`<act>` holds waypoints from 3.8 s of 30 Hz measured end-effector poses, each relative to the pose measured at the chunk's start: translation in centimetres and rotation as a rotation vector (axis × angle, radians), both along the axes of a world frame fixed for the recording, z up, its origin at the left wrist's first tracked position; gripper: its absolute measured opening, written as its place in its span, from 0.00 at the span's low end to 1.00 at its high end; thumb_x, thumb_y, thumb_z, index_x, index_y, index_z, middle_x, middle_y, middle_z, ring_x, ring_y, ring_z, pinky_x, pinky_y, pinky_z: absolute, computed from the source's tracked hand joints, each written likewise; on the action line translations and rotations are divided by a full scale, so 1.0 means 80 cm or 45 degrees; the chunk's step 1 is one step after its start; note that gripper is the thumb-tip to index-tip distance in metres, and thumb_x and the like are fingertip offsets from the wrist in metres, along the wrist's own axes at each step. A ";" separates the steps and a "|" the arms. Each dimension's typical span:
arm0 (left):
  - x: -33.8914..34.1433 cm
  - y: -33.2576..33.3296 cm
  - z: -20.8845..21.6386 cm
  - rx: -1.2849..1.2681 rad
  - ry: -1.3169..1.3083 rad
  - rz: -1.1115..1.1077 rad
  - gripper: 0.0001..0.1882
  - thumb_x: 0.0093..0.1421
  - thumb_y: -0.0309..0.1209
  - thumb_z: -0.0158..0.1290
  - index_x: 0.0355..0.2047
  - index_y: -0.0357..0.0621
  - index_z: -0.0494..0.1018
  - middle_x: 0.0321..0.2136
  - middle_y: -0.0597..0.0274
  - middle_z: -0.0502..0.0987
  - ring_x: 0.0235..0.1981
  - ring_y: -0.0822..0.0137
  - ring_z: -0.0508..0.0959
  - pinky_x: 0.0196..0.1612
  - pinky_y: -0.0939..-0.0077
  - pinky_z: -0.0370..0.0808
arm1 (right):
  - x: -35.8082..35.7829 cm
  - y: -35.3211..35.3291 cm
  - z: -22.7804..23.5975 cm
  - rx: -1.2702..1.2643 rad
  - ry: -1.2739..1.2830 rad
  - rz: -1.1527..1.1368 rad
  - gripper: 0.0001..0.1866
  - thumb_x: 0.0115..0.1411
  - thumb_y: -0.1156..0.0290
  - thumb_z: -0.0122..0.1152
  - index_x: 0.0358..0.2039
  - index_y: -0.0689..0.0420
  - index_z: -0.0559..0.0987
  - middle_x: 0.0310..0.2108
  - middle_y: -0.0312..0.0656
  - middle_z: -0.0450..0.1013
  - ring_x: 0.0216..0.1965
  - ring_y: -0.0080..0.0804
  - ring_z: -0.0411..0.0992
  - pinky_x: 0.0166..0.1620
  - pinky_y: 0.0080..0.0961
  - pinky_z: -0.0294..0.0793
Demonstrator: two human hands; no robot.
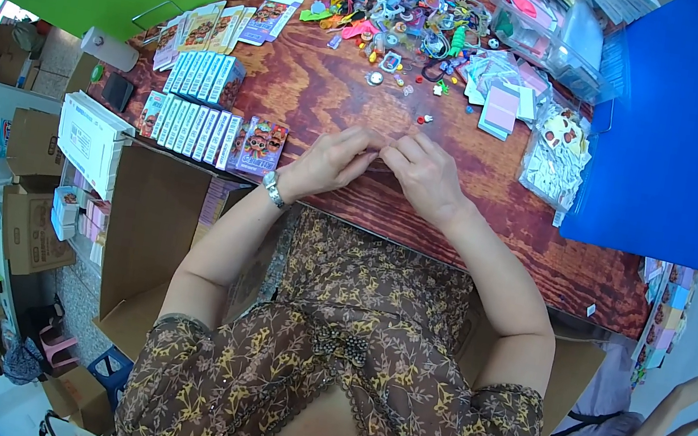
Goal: Sorting small plastic toy parts and stickers into containers and bags, then inserting them into card kits.
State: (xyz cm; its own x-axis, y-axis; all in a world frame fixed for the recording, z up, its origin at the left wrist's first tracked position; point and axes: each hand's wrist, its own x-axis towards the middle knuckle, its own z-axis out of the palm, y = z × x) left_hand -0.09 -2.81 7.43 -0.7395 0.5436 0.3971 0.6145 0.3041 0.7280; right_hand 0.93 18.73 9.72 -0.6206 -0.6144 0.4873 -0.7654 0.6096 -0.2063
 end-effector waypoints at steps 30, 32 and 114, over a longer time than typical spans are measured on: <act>0.040 0.021 -0.039 0.210 0.244 0.322 0.14 0.58 0.19 0.59 0.45 0.39 0.76 0.42 0.50 0.78 0.42 0.52 0.81 0.43 0.65 0.79 | 0.014 0.019 -0.042 -0.355 -0.439 -0.028 0.24 0.60 0.78 0.62 0.58 0.57 0.76 0.56 0.50 0.73 0.55 0.45 0.74 0.53 0.31 0.79; 0.042 0.009 -0.020 0.189 0.196 0.407 0.13 0.58 0.19 0.57 0.45 0.38 0.76 0.42 0.49 0.77 0.41 0.50 0.79 0.42 0.62 0.77 | 0.018 -0.003 -0.042 -0.484 -0.699 -0.090 0.23 0.63 0.78 0.60 0.60 0.57 0.74 0.57 0.51 0.72 0.56 0.45 0.73 0.53 0.32 0.77; -0.057 -0.219 0.025 -0.993 0.204 0.990 0.21 0.57 0.39 0.61 0.47 0.39 0.76 0.36 0.48 0.80 0.38 0.48 0.77 0.44 0.57 0.75 | -0.098 -0.229 -0.089 -1.122 -1.649 -0.215 0.39 0.70 0.59 0.55 0.74 0.57 0.49 0.51 0.47 0.73 0.49 0.30 0.72 0.52 0.27 0.72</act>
